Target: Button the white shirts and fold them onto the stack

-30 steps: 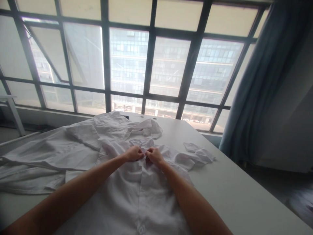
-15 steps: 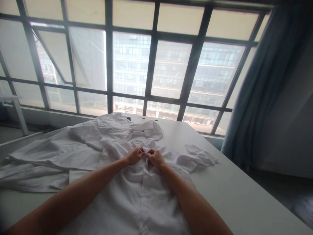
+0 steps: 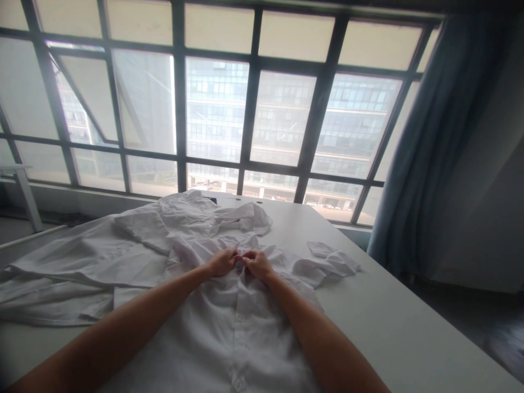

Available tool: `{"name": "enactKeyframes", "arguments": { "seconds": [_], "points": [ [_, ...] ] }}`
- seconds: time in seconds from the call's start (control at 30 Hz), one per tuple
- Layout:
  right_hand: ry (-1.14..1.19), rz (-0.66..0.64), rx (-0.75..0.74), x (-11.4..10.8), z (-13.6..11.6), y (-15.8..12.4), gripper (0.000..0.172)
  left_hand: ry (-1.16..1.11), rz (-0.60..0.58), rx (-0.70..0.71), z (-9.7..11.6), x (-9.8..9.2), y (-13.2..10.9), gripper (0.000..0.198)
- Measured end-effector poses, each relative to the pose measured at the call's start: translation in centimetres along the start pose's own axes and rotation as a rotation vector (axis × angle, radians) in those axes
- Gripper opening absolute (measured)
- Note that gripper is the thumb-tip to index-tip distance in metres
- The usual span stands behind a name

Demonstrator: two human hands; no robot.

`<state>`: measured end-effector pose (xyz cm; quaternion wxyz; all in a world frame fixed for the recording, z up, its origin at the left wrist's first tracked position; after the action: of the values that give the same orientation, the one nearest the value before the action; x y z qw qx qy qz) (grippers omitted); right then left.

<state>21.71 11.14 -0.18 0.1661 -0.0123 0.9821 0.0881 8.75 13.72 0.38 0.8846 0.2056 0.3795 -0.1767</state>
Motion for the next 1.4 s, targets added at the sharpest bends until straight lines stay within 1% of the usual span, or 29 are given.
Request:
{"name": "enactKeyframes", "arguments": {
  "seconds": [0.2,0.4,0.5,0.57,0.67,0.87,1.03,1.17,1.4],
  "points": [
    [-0.055,0.037,0.068,-0.2,0.2,0.0,0.002,0.039,0.003,0.009,0.6,-0.3,-0.2,0.03],
    [-0.066,0.041,0.091,-0.4,0.3,0.1,0.007,0.065,0.028,0.054,1.7,-0.7,-0.8,0.022],
    [-0.063,0.03,0.1,-0.5,0.5,0.2,0.012,0.101,0.042,0.033,2.0,-0.8,-1.0,0.02],
    [-0.06,0.011,0.107,-0.5,0.6,0.3,0.014,0.121,0.028,0.011,1.9,-0.7,-0.9,0.02],
    [-0.064,-0.015,0.117,-0.6,0.8,0.3,0.013,0.149,0.014,0.016,2.0,-0.6,-1.0,0.021],
    [-0.036,-0.072,0.184,-0.6,0.8,0.1,0.008,0.134,0.109,0.079,2.1,-0.8,-1.5,0.022],
    [-0.04,-0.083,0.23,-0.6,0.9,0.1,0.011,0.113,0.154,0.136,2.3,-0.7,-1.6,0.019],
    [-0.046,-0.079,0.238,-0.6,0.9,0.1,0.012,0.113,0.158,0.175,2.5,-0.7,-1.7,0.018],
    [-0.029,-0.113,0.226,-0.7,0.4,-0.3,0.011,0.215,0.133,0.197,3.2,-0.9,-2.0,0.02]
  ]
}}
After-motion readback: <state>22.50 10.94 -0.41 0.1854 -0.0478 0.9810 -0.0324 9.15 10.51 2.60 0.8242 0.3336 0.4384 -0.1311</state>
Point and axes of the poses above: each hand's wrist, its own y-axis towards the middle knuckle, its own x-axis out of the palm, z = x × y, the point moved 7 cm from there along y, towards the middle knuckle, and after that the axes turned 3 degrees about -y, right-handed, at the moved point
